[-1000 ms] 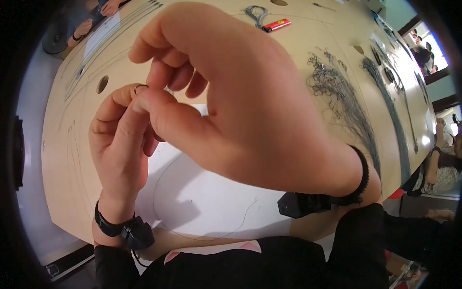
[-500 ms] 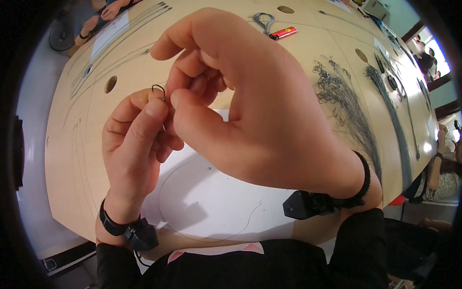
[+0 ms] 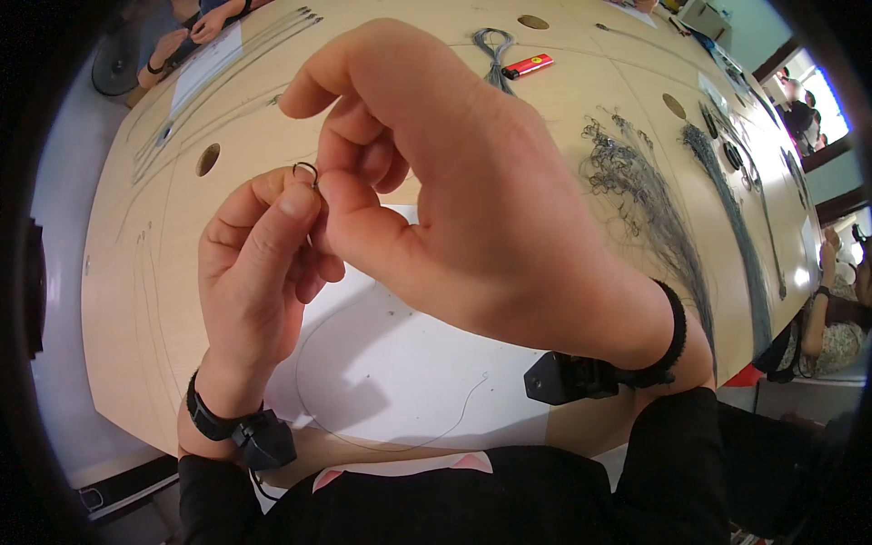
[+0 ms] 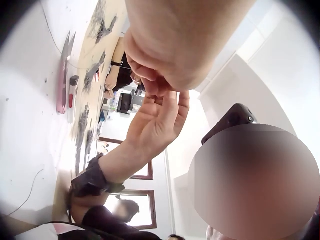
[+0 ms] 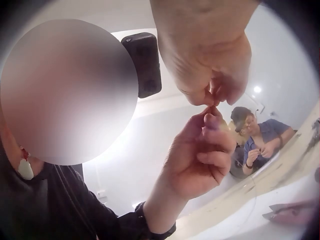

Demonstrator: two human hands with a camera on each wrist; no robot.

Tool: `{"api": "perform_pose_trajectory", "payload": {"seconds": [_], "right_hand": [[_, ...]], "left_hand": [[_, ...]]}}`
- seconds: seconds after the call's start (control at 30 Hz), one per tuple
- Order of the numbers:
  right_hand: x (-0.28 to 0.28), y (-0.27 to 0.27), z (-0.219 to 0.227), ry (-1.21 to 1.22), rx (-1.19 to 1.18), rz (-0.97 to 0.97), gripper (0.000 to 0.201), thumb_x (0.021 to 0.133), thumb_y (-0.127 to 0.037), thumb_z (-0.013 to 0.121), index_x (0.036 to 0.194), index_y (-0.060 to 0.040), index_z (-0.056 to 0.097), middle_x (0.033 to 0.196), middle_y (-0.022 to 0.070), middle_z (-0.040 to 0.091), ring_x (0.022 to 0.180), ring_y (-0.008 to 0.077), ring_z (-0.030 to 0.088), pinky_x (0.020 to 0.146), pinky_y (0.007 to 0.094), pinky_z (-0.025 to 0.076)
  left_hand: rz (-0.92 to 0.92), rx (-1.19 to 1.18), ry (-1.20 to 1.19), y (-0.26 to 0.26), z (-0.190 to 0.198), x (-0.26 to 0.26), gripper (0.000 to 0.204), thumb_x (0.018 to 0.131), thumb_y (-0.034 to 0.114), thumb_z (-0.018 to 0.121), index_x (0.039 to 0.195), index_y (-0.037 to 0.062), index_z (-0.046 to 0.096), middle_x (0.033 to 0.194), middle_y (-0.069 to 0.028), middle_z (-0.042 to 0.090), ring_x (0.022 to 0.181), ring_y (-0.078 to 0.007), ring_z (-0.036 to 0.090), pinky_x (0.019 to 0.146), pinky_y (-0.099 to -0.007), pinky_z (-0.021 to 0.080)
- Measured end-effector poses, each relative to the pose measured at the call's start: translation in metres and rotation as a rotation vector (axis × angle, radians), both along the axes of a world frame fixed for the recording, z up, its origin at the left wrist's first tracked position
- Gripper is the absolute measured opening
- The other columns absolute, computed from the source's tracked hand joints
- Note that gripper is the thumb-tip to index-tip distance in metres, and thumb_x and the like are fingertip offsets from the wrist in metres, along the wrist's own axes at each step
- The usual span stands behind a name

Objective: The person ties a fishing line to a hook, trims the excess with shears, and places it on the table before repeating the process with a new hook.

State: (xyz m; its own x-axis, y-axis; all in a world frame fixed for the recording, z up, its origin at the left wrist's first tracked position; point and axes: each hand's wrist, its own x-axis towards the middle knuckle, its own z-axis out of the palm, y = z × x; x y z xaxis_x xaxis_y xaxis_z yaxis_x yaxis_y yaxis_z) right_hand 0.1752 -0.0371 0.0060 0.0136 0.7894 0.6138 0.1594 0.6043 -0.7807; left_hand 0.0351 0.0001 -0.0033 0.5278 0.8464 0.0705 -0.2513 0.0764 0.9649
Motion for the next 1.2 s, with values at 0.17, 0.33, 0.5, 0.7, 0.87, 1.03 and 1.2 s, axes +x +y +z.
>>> {"api": "perform_pose_trajectory", "payload": {"seconds": [0.17, 0.33, 0.5, 0.7, 0.87, 1.03, 1.2], "right_hand": [[0.013, -0.002, 0.014, -0.363, -0.058, -0.051, 0.036, 0.07, 0.01, 0.047, 0.104, 0.0052, 0.039, 0.08, 0.006, 0.048, 0.072, 0.0075, 0.046, 0.065, 0.0187, 0.037], [0.013, -0.001, 0.01, -0.345, -0.056, -0.011, 0.035, 0.07, 0.01, 0.046, 0.105, 0.0053, 0.04, 0.083, 0.0062, 0.049, 0.074, 0.0077, 0.047, 0.066, 0.0186, 0.037], [0.018, 0.001, 0.012, -0.629, -0.205, -0.12, 0.023, 0.07, 0.002, 0.054, 0.093, 0.0017, 0.05, 0.078, 0.0053, 0.051, 0.072, 0.0089, 0.051, 0.062, 0.0196, 0.039], [0.009, -0.011, -0.031, -1.055, -0.343, -0.021, 0.021, 0.065, -0.011, 0.058, 0.083, -0.0016, 0.053, 0.078, 0.0097, 0.052, 0.077, 0.0268, 0.049, 0.068, 0.0332, 0.04], [-0.004, -0.021, -0.042, -1.105, -0.219, -0.024, 0.011, 0.066, -0.004, 0.049, 0.075, 0.0031, 0.05, 0.072, 0.0141, 0.049, 0.07, 0.0269, 0.048, 0.063, 0.0341, 0.04], [-0.003, -0.019, -0.041, -1.236, -0.17, -0.04, 0.012, 0.06, 0.001, 0.047, 0.071, 0.0048, 0.049, 0.07, 0.0142, 0.049, 0.067, 0.024, 0.047, 0.061, 0.0321, 0.039], [-0.001, -0.016, -0.05, -1.207, -0.153, -0.081, 0.01, 0.06, 0.002, 0.047, 0.07, 0.0043, 0.048, 0.068, 0.0133, 0.048, 0.068, 0.0247, 0.047, 0.06, 0.0329, 0.039]], "left_hand": [[-0.014, -0.014, 0.022, 0.002, 0.002, -0.003, 0.014, 0.081, 0.015, 0.049, 0.087, 0.0031, 0.054, 0.063, -0.0016, 0.053, 0.047, -0.0051, 0.047, 0.039, -0.0136, 0.031], [0.012, 0.019, -0.017, 0.0, -0.001, 0.001, 0.014, 0.082, 0.015, 0.048, 0.086, 0.0025, 0.053, 0.062, -0.0021, 0.052, 0.047, -0.005, 0.046, 0.039, -0.0138, 0.029], [0.175, 0.116, -0.012, 0.009, 0.013, -0.007, 0.017, 0.083, 0.015, 0.045, 0.088, 0.0, 0.051, 0.06, -0.0007, 0.047, 0.044, -0.0046, 0.037, 0.04, -0.0146, 0.027], [0.155, 0.048, -0.033, 0.011, 0.018, -0.013, 0.016, 0.083, 0.014, 0.046, 0.087, -0.001, 0.05, 0.056, -0.0007, 0.046, 0.042, -0.0041, 0.036, 0.038, -0.0147, 0.027], [0.057, -0.051, -0.115, 0.009, 0.02, -0.018, 0.013, 0.078, 0.013, 0.053, 0.084, 0.0019, 0.057, 0.06, -0.0031, 0.055, 0.044, -0.0022, 0.042, 0.039, -0.014, 0.031], [0.035, -0.055, -0.136, 0.005, 0.025, -0.022, 0.014, 0.078, 0.014, 0.054, 0.084, 0.002, 0.056, 0.06, -0.003, 0.054, 0.045, -0.0026, 0.043, 0.039, -0.0143, 0.032], [0.088, -0.087, -0.097, 0.001, 0.028, -0.017, 0.012, 0.08, 0.015, 0.051, 0.083, 0.0034, 0.052, 0.054, -0.0009, 0.048, 0.04, -0.0046, 0.038, 0.035, -0.0158, 0.027]]}}
